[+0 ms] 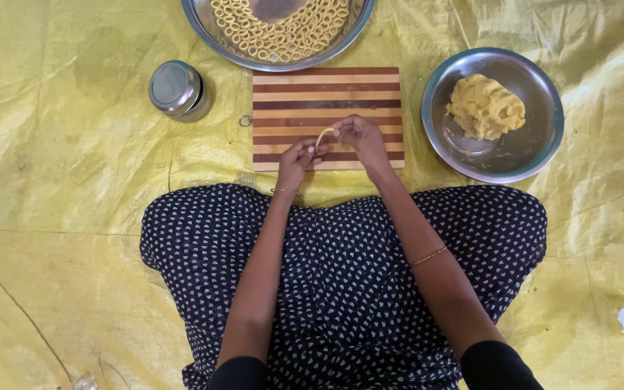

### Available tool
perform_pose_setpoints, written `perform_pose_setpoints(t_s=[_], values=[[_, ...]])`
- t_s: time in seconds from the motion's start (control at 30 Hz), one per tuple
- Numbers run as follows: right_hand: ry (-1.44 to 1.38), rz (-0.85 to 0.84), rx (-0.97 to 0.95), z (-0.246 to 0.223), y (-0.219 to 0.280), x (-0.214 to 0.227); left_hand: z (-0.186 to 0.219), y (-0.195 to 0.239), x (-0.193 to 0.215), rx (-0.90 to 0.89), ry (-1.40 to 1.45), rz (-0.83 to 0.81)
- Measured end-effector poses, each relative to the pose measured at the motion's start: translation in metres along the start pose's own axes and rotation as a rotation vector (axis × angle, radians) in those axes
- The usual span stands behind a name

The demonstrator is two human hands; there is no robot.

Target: The person sits on a yellow tarp and repeatedly rolls small pieces of yellow dough into thin ropes on a wooden board, then joins the ends to form rings. The finished rings are placed into a large metal tray. A larger mass of dough is kept in a separate metal bowl.

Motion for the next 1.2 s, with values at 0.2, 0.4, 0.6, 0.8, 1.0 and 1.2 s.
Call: perform_pose_setpoints(t_s=[0.2, 0.4, 0.6, 0.8, 1.0, 1.2], values=[[-0.04, -0.005, 0.046, -0.004, 0.0, -0.002, 0.0, -0.003, 0.003, 0.009, 0.039, 0.008], [0.122, 0.049, 0.016, -0.004, 0.002, -0.004, 0.002, -0.001, 0.008, 0.058, 0.111, 0.113], [0.481, 0.029, 0.113, -0.011, 0.011, -0.02, 0.002, 0.001, 0.011, 0.112, 0.171, 0.159], [0.474, -0.046, 0.088, -0.013, 0.014, -0.031, -0.003, -0.006, 0.014, -0.044, 0.122, 0.21], [0.421, -0.043, 0.042, -0.012, 0.013, -0.034, 0.013, 0.002, 0.014, -0.071, -0.105, 0.284], [0.344, -0.047, 0.028, -0.01, 0.01, -0.033, 0.039, 0.011, 0.008, -0.13, -0.214, 0.311]])
Point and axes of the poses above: each hand's wrist, its own y-axis away from the middle knuckle, its own x-axis out of the back of the hand, z = x × y, the point moved 5 cm from there along -y, towards the middle knuckle, and after that the axes turned 13 degrees about -y, right-handed, at the moved point
